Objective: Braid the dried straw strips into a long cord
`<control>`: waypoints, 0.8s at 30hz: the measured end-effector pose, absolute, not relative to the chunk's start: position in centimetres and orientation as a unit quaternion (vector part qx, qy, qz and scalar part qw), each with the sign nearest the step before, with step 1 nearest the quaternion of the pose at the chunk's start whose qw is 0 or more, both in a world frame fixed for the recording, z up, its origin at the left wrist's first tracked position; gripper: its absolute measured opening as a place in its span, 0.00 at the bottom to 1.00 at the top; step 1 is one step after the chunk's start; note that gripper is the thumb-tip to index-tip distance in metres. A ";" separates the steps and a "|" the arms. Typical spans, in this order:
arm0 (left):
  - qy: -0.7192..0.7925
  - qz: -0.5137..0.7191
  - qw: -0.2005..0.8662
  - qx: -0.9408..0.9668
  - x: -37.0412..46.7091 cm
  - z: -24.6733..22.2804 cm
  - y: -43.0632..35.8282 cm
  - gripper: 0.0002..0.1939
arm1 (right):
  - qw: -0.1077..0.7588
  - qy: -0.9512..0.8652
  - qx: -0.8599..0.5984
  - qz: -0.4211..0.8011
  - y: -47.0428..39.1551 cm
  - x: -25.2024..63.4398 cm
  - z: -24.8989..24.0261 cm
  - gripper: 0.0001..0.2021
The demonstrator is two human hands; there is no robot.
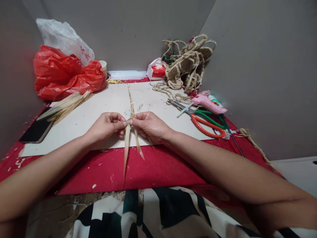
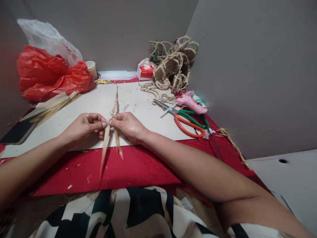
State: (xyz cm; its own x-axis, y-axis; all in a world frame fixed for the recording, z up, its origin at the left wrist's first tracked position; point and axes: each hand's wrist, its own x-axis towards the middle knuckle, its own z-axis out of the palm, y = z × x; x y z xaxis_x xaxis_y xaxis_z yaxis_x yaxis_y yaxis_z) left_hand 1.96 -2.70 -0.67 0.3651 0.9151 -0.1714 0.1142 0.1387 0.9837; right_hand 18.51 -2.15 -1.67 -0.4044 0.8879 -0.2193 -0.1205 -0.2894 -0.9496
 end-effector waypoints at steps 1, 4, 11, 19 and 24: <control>0.450 0.338 0.621 0.545 1.9 -0.8 -2.6 0.06 | 0.366 -0.473 -0.405 0.691 -2.1 18.5 -1.7 0.12; 0.442 0.349 0.646 0.516 1.8 -1.1 -2.4 0.06 | 0.370 -0.471 -0.399 0.694 -2.1 18.6 -1.8 0.11; 0.470 0.326 0.617 0.540 2.0 -1.2 -2.6 0.06 | 0.368 -0.463 -0.401 0.699 -2.4 18.0 -1.9 0.11; 0.451 0.369 0.471 0.663 2.8 1.7 -4.5 0.04 | 0.357 -0.476 -0.438 0.674 -2.0 18.6 -2.1 0.12; 0.387 0.530 0.464 0.595 0.0 5.8 -3.9 0.05 | 0.347 -0.488 -0.460 0.656 -2.2 18.6 -1.8 0.11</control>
